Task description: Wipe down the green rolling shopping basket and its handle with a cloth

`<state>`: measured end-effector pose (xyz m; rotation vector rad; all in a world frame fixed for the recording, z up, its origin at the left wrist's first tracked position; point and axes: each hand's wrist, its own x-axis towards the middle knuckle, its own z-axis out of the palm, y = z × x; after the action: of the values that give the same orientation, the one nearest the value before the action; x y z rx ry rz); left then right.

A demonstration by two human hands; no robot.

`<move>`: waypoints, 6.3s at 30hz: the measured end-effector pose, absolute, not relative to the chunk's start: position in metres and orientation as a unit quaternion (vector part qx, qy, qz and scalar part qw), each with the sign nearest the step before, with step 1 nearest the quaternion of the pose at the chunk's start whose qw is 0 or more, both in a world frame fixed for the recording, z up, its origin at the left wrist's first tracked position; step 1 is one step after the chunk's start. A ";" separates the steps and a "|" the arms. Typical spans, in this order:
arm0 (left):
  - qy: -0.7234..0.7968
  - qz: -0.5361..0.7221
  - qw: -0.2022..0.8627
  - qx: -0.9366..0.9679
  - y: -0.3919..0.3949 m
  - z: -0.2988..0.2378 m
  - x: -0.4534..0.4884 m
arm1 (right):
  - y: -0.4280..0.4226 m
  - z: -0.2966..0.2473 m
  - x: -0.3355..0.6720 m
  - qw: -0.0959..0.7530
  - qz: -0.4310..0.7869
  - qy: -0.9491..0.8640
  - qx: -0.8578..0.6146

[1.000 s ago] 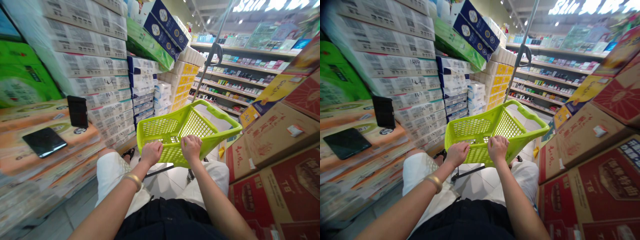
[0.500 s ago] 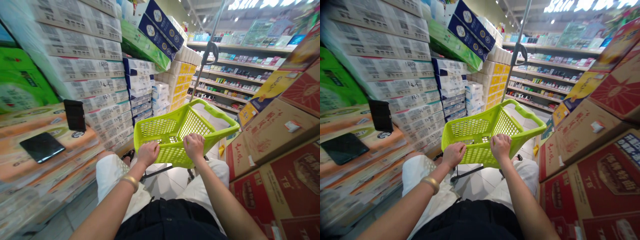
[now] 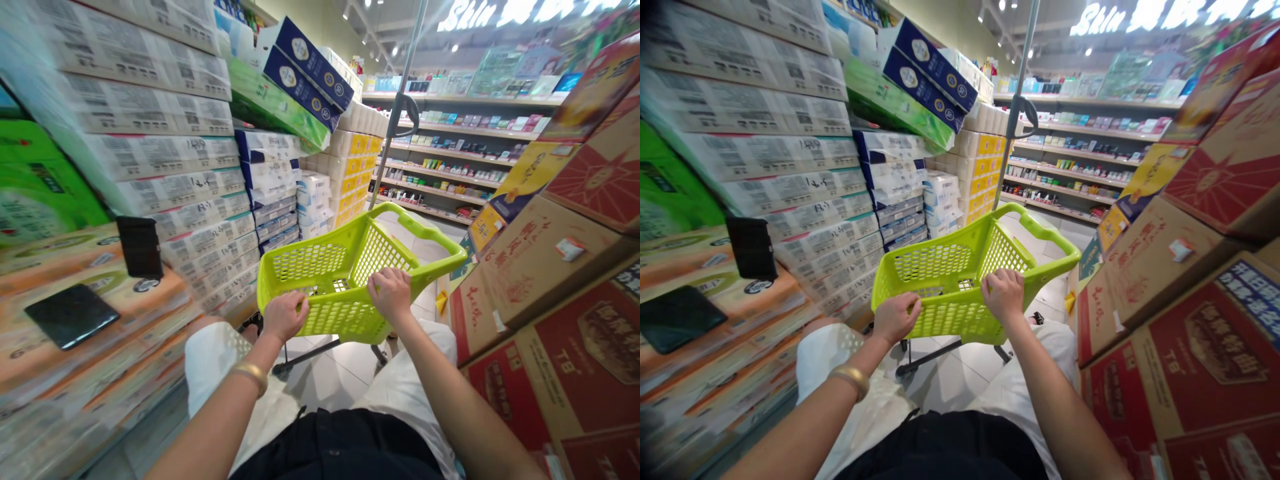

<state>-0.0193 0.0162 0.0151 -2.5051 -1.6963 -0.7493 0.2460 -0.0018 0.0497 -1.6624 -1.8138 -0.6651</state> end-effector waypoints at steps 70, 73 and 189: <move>-0.438 -0.309 -0.054 -0.843 -0.003 0.023 0.055 | -0.039 0.058 0.194 0.386 -0.204 -0.667 -0.603; -0.440 -0.314 -0.055 -0.839 -0.004 0.024 0.055 | -0.041 0.069 0.226 0.417 -0.229 -0.614 -0.629; -0.442 -0.364 -0.087 -0.815 -0.001 0.030 0.042 | -0.070 0.100 0.303 0.465 -0.253 -0.616 -0.583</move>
<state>0.0419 -0.0011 0.0296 -2.7140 -1.4709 -1.2122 0.3033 -0.0703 0.1005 -1.4312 -1.5135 -0.6209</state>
